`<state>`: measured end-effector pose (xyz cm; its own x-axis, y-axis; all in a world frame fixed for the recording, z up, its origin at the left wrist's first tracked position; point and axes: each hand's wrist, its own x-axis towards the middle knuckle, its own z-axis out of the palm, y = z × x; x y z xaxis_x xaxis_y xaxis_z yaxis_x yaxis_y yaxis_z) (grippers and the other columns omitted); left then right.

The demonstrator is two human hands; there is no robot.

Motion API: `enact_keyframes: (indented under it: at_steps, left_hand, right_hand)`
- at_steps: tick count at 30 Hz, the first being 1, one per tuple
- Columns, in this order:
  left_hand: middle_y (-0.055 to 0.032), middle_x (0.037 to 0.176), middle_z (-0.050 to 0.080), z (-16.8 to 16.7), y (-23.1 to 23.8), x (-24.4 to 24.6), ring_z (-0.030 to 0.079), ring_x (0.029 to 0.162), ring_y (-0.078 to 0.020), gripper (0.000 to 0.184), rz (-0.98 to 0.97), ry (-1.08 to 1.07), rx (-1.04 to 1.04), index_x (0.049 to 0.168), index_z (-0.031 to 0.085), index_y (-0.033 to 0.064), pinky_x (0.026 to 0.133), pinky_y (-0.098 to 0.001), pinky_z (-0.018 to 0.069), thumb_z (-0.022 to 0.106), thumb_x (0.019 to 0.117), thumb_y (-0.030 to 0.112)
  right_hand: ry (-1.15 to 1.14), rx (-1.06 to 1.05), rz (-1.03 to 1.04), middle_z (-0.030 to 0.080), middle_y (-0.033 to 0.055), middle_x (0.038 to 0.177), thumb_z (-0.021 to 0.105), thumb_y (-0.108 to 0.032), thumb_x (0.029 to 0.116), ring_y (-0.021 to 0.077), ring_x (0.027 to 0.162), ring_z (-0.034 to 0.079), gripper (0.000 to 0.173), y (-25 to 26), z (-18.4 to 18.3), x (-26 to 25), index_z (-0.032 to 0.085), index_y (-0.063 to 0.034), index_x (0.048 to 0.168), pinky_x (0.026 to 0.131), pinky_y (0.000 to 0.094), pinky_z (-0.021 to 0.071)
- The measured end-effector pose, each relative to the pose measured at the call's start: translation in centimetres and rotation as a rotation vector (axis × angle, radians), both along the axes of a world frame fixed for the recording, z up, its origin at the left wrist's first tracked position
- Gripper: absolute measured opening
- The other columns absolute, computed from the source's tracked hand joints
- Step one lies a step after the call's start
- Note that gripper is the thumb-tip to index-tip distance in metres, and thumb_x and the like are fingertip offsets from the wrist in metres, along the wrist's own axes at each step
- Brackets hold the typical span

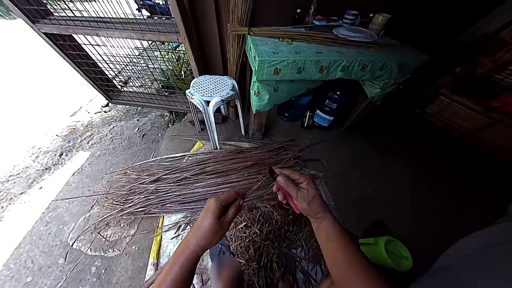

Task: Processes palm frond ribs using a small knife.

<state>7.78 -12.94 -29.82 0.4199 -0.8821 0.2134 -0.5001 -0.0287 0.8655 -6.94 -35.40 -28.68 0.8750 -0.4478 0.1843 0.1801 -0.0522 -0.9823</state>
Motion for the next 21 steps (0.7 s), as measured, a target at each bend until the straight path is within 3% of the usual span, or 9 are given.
enact_keyframes:
  at_steps: [8,12,16,21]
  left_hand:
    - [0.001,0.089,0.07,-0.3,-0.2,-0.2,0.058,0.069,0.0011,0.029,0.027,-0.148,-0.023,0.124,0.072,0.0084,0.067,-0.0157,0.0505,0.056,0.103,0.021]
    - [-0.0012,0.089,0.071,-0.6,-0.4,-0.2,0.062,0.075,-0.0029,0.032,0.046,-0.246,-0.011,0.124,0.072,0.0092,0.074,-0.0195,0.0518,0.05,0.1044,0.021]
    - [0.0016,0.074,0.062,-0.5,-0.3,-0.2,0.053,0.058,-0.0024,0.034,0.0,-0.14,0.001,0.125,0.07,0.0054,0.057,-0.0196,0.0481,0.045,0.1075,0.021]
    - [0.0054,0.069,0.057,0.0,0.1,0.3,0.05,0.053,-0.0018,0.033,-0.099,0.112,0.043,0.124,0.069,0.0064,0.051,-0.0198,0.0458,0.045,0.1087,0.024]
  right_hand:
    - [-0.085,0.057,-0.2,0.07,0.006,0.079,0.048,-0.009,0.1065,0.0103,0.056,0.063,0.027,-2.6,0.1,-0.5,0.064,0.0056,0.124,0.051,0.0233,0.0553]
    - [-0.017,0.051,-0.038,0.071,0.005,0.081,0.049,-0.01,0.1057,0.0098,0.058,0.064,0.031,-1.6,0.4,-0.7,0.062,0.0064,0.129,0.051,0.0233,0.0551]
    - [0.053,-0.005,0.159,0.072,0.0027,0.082,0.054,-0.012,0.1054,0.0076,0.058,0.064,0.028,0.9,-0.6,0.1,0.065,0.0058,0.124,0.053,0.0232,0.0559]
    - [-0.012,-0.055,0.118,0.072,0.003,0.084,0.053,-0.008,0.1051,0.0065,0.06,0.063,0.029,0.3,-1.0,0.2,0.065,0.0068,0.127,0.054,0.0217,0.0555]
